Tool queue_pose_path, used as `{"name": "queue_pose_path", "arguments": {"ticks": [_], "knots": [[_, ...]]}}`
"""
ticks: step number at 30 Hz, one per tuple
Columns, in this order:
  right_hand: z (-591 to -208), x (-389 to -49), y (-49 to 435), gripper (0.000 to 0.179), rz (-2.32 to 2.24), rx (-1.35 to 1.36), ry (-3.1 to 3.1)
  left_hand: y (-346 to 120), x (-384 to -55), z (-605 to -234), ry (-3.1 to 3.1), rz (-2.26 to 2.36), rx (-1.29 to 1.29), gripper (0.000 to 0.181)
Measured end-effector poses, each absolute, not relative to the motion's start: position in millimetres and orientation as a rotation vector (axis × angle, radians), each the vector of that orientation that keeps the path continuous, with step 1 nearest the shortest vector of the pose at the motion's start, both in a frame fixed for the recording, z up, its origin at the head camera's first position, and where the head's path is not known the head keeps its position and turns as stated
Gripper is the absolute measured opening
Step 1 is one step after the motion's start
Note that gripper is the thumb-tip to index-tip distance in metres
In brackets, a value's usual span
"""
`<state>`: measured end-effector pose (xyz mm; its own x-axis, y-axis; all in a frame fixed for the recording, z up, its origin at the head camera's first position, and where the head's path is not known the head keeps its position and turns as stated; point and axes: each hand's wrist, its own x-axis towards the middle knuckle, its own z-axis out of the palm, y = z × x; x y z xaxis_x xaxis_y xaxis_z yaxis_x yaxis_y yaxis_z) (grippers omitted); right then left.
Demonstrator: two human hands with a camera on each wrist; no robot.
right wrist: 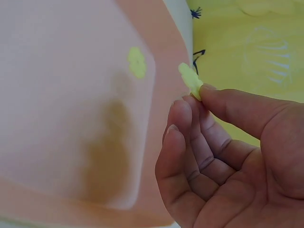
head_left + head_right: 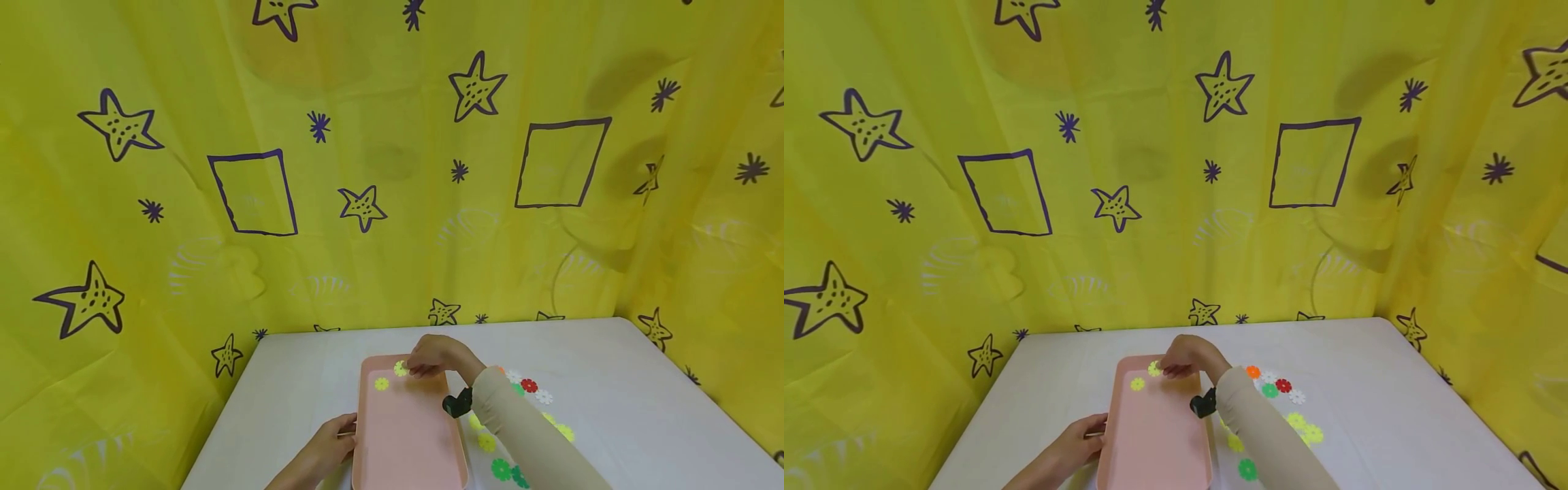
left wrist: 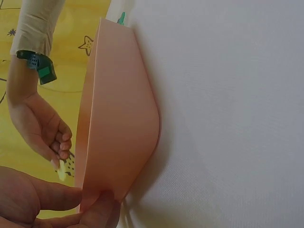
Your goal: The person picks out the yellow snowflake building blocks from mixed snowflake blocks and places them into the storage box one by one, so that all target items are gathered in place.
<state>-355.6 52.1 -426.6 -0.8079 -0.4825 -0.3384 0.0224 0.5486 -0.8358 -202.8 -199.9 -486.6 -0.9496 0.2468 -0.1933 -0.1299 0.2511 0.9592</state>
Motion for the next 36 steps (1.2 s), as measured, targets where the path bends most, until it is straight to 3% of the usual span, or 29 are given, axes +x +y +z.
{"name": "queue_pose_path", "arguments": {"ticks": [23, 36], "knots": [[-453, -342, 5, 0.030, -0.935, -0.319, 2.362, -198, -203, -489, 2.243, 1.755, 0.106, 0.050], [-458, -333, -13, 0.024, -0.968, -0.229, 2.407, -200, -203, -486, 2.227, 1.749, 0.110, 0.051]]}}
